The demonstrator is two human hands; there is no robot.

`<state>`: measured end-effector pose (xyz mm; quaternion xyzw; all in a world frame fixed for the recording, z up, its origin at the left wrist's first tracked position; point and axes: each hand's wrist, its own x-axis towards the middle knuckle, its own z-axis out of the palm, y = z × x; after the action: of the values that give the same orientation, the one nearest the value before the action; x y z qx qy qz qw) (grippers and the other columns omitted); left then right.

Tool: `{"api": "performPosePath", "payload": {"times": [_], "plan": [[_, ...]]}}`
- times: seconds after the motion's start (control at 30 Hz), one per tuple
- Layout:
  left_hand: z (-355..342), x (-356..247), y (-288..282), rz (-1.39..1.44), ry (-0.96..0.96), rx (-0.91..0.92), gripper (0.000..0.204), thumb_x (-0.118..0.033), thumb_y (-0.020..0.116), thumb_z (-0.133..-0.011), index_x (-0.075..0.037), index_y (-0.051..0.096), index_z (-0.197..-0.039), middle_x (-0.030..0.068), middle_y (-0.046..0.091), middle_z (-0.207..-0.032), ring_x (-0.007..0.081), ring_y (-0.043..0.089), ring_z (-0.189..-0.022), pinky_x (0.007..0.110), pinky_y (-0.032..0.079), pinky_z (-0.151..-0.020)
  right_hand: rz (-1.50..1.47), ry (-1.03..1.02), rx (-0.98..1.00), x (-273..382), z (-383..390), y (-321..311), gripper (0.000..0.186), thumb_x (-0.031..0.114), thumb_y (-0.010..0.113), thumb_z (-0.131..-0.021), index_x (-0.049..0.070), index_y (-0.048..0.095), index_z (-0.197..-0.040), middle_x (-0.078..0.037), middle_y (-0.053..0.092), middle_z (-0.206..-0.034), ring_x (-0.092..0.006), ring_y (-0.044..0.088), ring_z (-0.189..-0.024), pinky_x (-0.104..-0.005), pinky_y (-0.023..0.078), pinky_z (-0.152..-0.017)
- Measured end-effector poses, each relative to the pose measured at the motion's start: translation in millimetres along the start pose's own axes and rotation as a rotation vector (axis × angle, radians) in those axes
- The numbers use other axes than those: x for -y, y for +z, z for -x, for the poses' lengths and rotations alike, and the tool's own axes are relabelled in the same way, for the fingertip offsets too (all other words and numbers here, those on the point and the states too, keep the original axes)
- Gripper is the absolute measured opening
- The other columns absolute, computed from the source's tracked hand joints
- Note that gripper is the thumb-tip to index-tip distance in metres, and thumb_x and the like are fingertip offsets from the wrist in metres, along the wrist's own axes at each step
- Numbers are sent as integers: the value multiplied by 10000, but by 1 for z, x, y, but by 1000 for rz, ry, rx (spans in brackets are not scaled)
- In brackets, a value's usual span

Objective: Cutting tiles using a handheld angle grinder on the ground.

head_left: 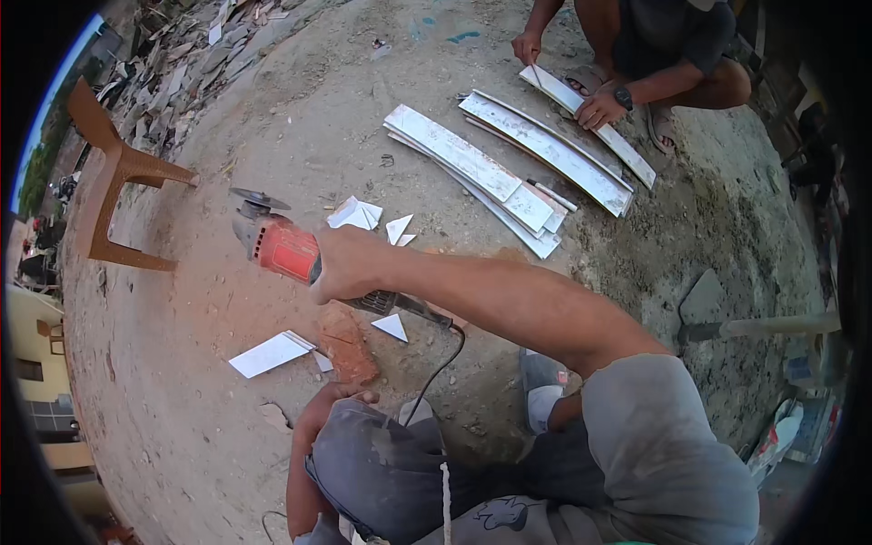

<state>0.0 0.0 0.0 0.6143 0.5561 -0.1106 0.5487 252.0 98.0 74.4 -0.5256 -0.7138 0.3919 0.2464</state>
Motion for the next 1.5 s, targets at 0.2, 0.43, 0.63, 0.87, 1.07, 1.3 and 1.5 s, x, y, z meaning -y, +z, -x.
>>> {"api": "performPosePath", "payload": {"times": [0.2, 0.43, 0.63, 0.87, 1.07, 1.3, 1.5], "plan": [[-33, -18, -6, -305, 125, -175, 307, -297, 603, -943, -32, 682, -1078, 141, 690, -984, 224, 619, -1025, 331, 436, -943, -33, -85, -49, 23, 3, -10, 729, 294, 767, -584, -161, 522, -1098, -303, 661, -900, -396, 678, -863, -405, 551, -761], [-218, -101, 18, 86, 421, -200, 628, -422, 579, -937, 31, 453, -1354, 253, 528, -1326, 377, 490, -1258, 435, 377, -1055, -223, -208, -14, 46, -1, -57, 727, 251, 765, -580, -165, 503, -1116, -299, 660, -905, -394, 676, -870, -393, 549, -765], [-355, -240, 66, 54, 341, -792, 945, -599, 628, -839, 54, 318, -1447, 279, 355, -1473, 406, 370, -1352, 484, 294, -1121, -281, -218, 13, 11, -8, -92, 700, 228, 764, -596, -160, 480, -1105, -295, 647, -881, -396, 669, -863, -396, 541, -765], [-413, -332, 70, 28, 16, -726, 1201, -643, 678, -772, 38, 25, -1515, 333, 90, -1551, 452, 127, -1454, 642, 194, -1120, -307, -185, 44, -44, -18, -112, 775, 208, 755, -624, -211, 409, -1175, -303, 630, -869, -418, 656, -864, -423, 534, -772], [-448, -321, 56, 38, -100, -796, 1253, -516, 765, -742, 35, -60, -1508, 365, 40, -1536, 505, 199, -1413, 540, 266, -1137, -332, -148, 94, -57, -26, -117, 810, 169, 774, -605, -173, 403, -1239, -262, 651, -978, -348, 670, -938, -365, 550, -806], [-423, -318, 81, 54, -7, -705, 1154, -333, 737, -714, -12, -21, -1523, 312, 264, -1473, 445, 447, -1283, 451, 406, -1079, -286, -112, 53, -71, -21, -114, 852, 152, 760, -592, -216, 373, -1256, -274, 642, -931, -375, 664, -899, -394, 542, -776], [-407, -204, 30, 116, 211, -798, 1075, -203, 748, -667, 37, 128, -1512, 309, 404, -1415, 418, 448, -1281, 426, 362, -1092, -257, -152, -54, -43, -34, -56, 647, 295, 853, -554, -80, 609, -1021, -246, 672, -905, -375, 665, -886, -415, 522, -782]]}}
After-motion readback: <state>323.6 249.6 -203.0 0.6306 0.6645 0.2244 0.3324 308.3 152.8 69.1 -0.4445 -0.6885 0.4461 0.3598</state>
